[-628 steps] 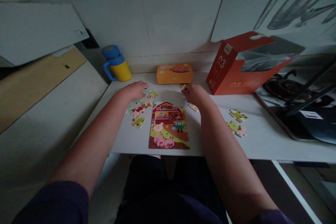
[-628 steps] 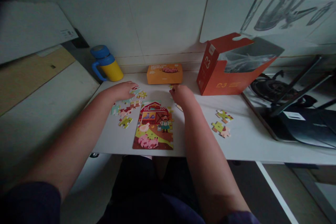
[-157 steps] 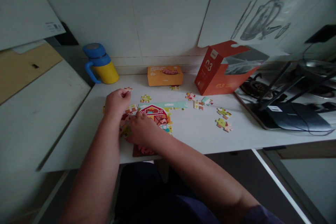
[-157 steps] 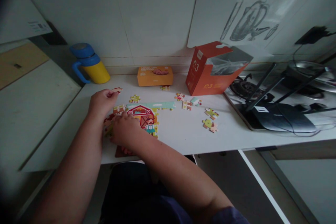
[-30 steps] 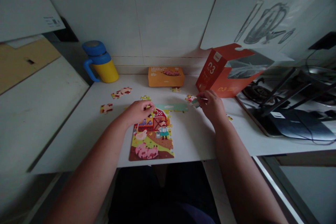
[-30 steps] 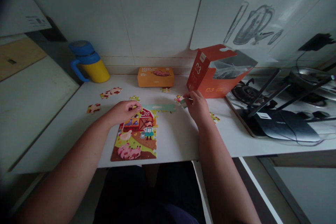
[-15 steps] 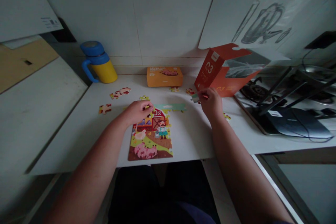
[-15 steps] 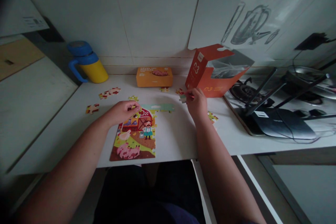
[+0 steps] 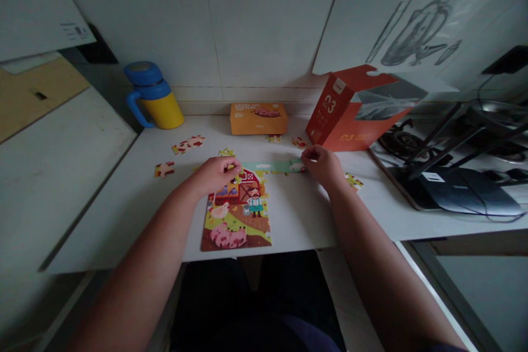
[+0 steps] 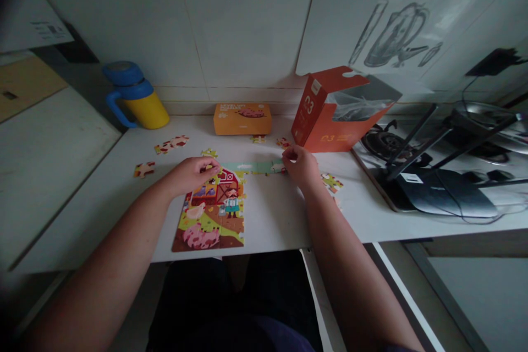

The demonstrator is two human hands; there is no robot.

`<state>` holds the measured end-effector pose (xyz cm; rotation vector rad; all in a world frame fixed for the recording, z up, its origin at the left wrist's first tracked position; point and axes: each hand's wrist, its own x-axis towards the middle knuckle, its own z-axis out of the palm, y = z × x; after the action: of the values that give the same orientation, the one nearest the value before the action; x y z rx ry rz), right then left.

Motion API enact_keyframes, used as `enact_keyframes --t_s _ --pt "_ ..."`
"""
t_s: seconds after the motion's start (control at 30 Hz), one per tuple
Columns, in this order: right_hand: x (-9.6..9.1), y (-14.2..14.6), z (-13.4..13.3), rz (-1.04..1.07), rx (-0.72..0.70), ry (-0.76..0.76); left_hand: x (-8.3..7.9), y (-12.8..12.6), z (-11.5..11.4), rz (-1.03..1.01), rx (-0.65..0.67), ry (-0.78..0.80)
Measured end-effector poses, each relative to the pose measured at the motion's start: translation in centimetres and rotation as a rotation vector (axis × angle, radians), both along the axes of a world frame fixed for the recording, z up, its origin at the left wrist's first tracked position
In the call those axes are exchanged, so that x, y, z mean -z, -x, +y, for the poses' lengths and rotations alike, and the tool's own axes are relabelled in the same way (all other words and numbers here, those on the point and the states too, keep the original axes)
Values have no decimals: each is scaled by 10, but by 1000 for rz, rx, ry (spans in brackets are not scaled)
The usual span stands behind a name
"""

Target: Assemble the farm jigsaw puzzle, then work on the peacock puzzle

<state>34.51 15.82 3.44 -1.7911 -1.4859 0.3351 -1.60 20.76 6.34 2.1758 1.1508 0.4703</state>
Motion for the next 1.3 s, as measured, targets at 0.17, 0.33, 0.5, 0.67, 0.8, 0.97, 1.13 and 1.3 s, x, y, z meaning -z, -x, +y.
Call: enact_keyframes --t_s 0.17,0.33,0.5,0.67,0.8,0.97,1.13,1.3 --pt "0 1 0 -129 -41 -20 1 0 0 19 -5 -22" --pt "-4 6 -2 -194 -64 34 0 -1 0 21 -9 -1" --pt "-12 13 -6 -265 -91 23 0 -1 0 15 -15 -4" --pt "-11 12 -6 -272 -128 18 0 -1 0 -10 -27 -8" --pt "-9 11 -6 -275 -150 11 0 -1 0 -48 -46 6" --pt "-10 12 -6 -257 -161 -7 1 1 2 -128 -69 32" --pt "-9 10 -6 -257 -168 -25 2 2 4 -261 -151 141" --pt "-7 9 -4 -256 -172 -17 5 2 5 -357 -224 288"
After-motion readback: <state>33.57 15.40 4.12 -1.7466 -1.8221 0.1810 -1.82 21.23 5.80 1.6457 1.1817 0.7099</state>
